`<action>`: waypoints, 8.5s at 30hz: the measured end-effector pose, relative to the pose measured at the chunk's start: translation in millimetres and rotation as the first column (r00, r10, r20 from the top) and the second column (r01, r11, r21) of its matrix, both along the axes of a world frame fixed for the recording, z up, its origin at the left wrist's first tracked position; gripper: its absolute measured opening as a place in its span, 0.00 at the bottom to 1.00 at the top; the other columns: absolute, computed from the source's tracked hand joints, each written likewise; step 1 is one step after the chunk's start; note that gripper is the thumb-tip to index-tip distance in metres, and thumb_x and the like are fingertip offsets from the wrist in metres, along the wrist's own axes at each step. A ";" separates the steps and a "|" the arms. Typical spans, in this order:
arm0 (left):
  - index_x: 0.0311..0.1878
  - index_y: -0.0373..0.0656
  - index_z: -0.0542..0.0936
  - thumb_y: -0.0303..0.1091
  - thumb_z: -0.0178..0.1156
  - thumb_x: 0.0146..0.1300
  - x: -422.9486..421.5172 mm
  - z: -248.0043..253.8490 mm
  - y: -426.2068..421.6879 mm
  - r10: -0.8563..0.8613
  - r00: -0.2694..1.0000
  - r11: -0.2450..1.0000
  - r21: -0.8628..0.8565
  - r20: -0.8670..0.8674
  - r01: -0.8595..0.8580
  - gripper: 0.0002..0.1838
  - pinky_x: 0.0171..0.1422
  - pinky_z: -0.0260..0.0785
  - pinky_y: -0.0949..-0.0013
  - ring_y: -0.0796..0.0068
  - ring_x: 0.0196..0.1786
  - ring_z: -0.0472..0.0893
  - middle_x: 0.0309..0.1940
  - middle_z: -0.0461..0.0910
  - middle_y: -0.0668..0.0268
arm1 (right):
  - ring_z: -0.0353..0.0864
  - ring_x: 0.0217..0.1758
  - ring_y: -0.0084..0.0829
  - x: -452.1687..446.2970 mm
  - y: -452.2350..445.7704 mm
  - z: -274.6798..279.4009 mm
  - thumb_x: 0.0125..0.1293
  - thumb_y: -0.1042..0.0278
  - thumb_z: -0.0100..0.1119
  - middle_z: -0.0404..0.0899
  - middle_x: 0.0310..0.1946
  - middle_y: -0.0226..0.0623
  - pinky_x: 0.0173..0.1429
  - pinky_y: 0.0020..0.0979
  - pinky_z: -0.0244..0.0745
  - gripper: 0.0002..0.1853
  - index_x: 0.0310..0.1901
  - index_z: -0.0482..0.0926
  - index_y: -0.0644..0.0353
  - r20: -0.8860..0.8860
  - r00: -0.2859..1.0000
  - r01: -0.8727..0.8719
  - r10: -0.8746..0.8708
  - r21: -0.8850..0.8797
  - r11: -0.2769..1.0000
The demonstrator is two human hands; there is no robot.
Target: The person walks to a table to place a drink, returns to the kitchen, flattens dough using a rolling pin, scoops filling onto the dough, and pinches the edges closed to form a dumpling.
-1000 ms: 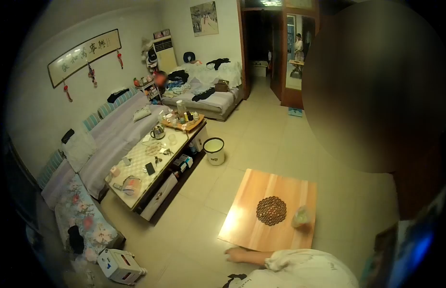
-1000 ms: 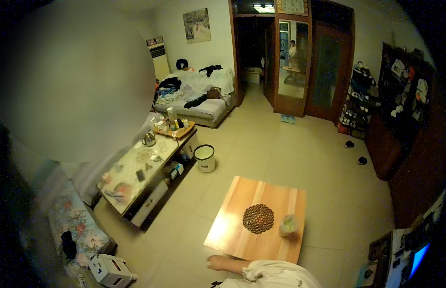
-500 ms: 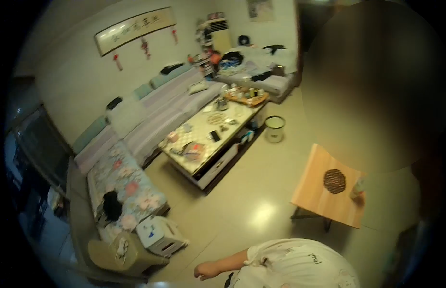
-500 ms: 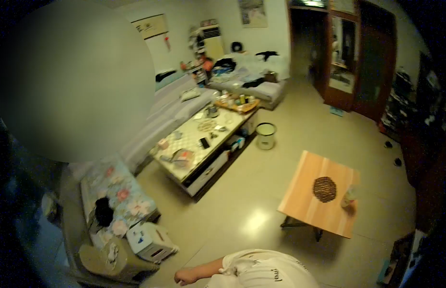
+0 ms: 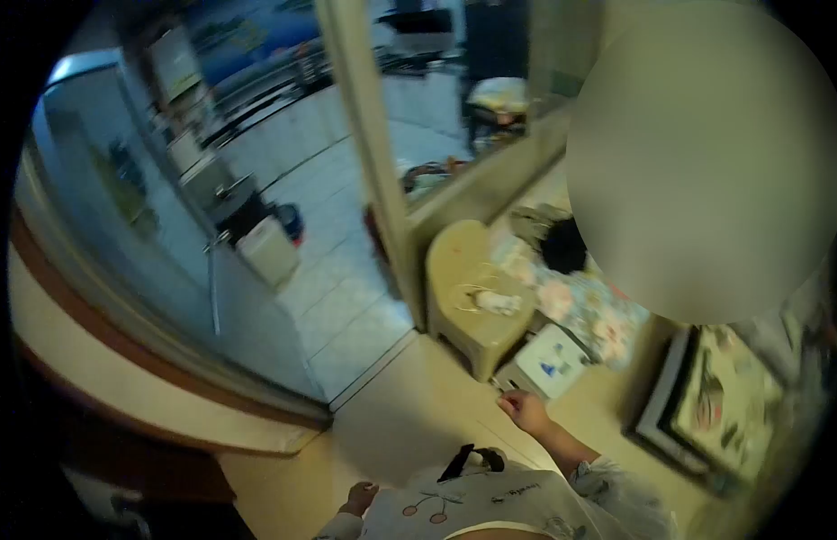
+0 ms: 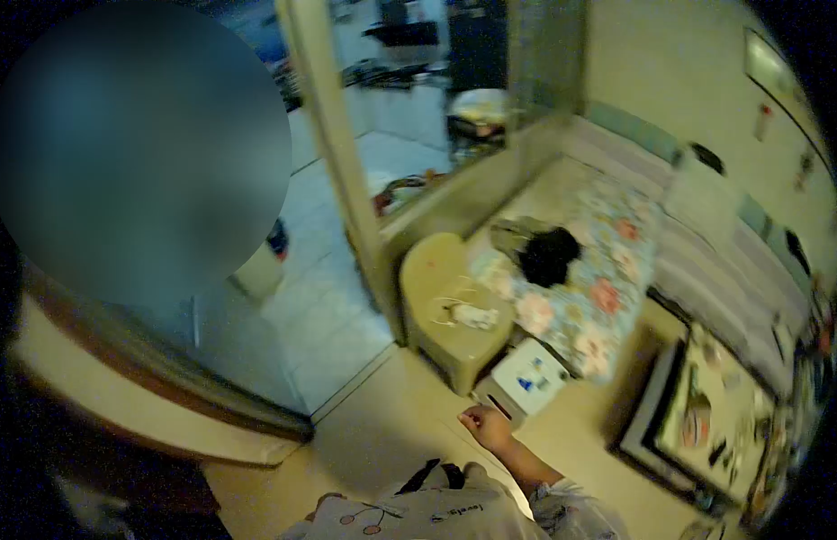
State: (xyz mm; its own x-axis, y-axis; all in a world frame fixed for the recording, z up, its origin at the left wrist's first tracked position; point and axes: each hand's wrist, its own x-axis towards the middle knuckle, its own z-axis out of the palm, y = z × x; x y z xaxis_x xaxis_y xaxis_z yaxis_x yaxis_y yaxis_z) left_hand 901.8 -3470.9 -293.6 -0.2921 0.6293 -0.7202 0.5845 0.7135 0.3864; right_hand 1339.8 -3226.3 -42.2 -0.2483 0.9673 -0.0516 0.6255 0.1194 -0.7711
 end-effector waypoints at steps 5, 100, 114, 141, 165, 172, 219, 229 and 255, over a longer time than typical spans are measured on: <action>0.53 0.38 0.73 0.43 0.59 0.57 -23.5 27.6 14.0 0.457 0.863 0.831 0.245 0.213 -0.500 0.24 0.49 0.71 0.66 0.68 0.41 0.80 0.40 0.80 0.55 | 0.79 0.29 0.31 -144.4 155.6 0.4 0.62 0.59 0.57 0.80 0.30 0.40 0.35 0.29 0.75 0.12 0.37 0.80 0.60 -0.127 0.867 -0.476 0.483 0.078 0.876; 0.59 0.39 0.67 0.52 0.57 0.52 -1603.0 274.1 2670.7 0.356 0.886 0.472 0.876 -0.297 0.104 0.35 0.68 0.50 0.53 0.53 0.61 0.66 0.56 0.70 0.55 | 0.53 0.69 0.32 -1917.0 2534.5 33.9 0.70 0.43 0.31 0.54 0.66 0.38 0.70 0.34 0.46 0.32 0.66 0.53 0.60 -0.830 0.460 -0.878 0.315 -0.479 0.021; 0.52 0.42 0.69 0.37 0.65 0.45 -1834.8 138.8 2735.6 0.321 0.762 0.784 0.609 -0.562 0.120 0.28 0.57 0.61 0.49 0.49 0.52 0.67 0.47 0.67 0.52 | 0.69 0.53 0.49 -1958.0 2596.1 -60.8 0.45 0.70 0.63 0.70 0.52 0.47 0.58 0.45 0.64 0.31 0.55 0.68 0.59 0.282 0.684 -0.729 0.673 0.216 0.650; 0.65 0.37 0.56 0.48 0.57 0.55 -1718.8 185.4 2798.6 -0.031 0.899 0.624 0.695 -0.437 0.359 0.39 0.71 0.37 0.48 0.51 0.70 0.49 0.67 0.51 0.51 | 0.73 0.44 0.47 -1919.8 2574.9 -87.6 0.55 0.61 0.55 0.75 0.37 0.46 0.46 0.43 0.70 0.16 0.44 0.75 0.57 0.237 0.671 -0.739 0.702 0.137 0.660; 0.67 0.35 0.52 0.47 0.59 0.53 -1671.1 177.1 2657.3 0.358 0.814 0.780 0.626 -0.458 0.009 0.43 0.70 0.32 0.42 0.42 0.71 0.44 0.68 0.44 0.42 | 0.71 0.50 0.47 -2068.0 2610.5 -62.4 0.48 0.72 0.61 0.73 0.42 0.47 0.53 0.42 0.68 0.16 0.42 0.76 0.57 0.128 0.515 -0.856 0.848 0.015 0.517; 0.68 0.38 0.52 0.47 0.54 0.57 -1741.2 191.2 2762.8 0.324 0.726 0.771 0.614 -0.607 0.169 0.40 0.71 0.35 0.43 0.48 0.71 0.45 0.69 0.45 0.46 | 0.75 0.41 0.50 -2073.7 2625.6 -84.8 0.54 0.70 0.55 0.76 0.37 0.50 0.43 0.45 0.72 0.09 0.37 0.80 0.55 0.037 0.634 -0.773 0.773 -0.016 0.635; 0.63 0.44 0.65 0.53 0.61 0.48 -1684.4 172.7 2683.5 0.149 0.838 0.867 0.477 -0.524 0.144 0.40 0.68 0.32 0.37 0.40 0.70 0.41 0.68 0.47 0.46 | 0.78 0.42 0.45 -1976.3 2877.8 -26.9 0.50 0.60 0.63 0.80 0.36 0.46 0.49 0.39 0.72 0.16 0.40 0.81 0.58 0.402 0.913 -0.090 -0.065 0.356 0.930; 0.62 0.43 0.65 0.56 0.56 0.53 -1682.4 171.0 2678.5 0.164 0.875 0.863 0.496 -0.457 0.097 0.37 0.68 0.32 0.37 0.39 0.70 0.41 0.68 0.47 0.44 | 0.80 0.29 0.42 -1994.7 2867.6 8.3 0.47 0.61 0.66 0.80 0.29 0.49 0.37 0.36 0.75 0.15 0.33 0.82 0.63 0.548 0.828 -0.345 0.120 0.330 0.879; 0.64 0.43 0.62 0.57 0.54 0.55 -1683.2 170.0 2680.9 0.176 0.837 0.851 0.507 -0.518 0.135 0.38 0.67 0.35 0.36 0.37 0.70 0.42 0.68 0.46 0.44 | 0.68 0.57 0.47 -2027.0 2627.3 -77.2 0.46 0.73 0.63 0.71 0.52 0.48 0.60 0.39 0.66 0.28 0.52 0.70 0.62 0.014 0.760 -0.646 0.650 -0.096 0.757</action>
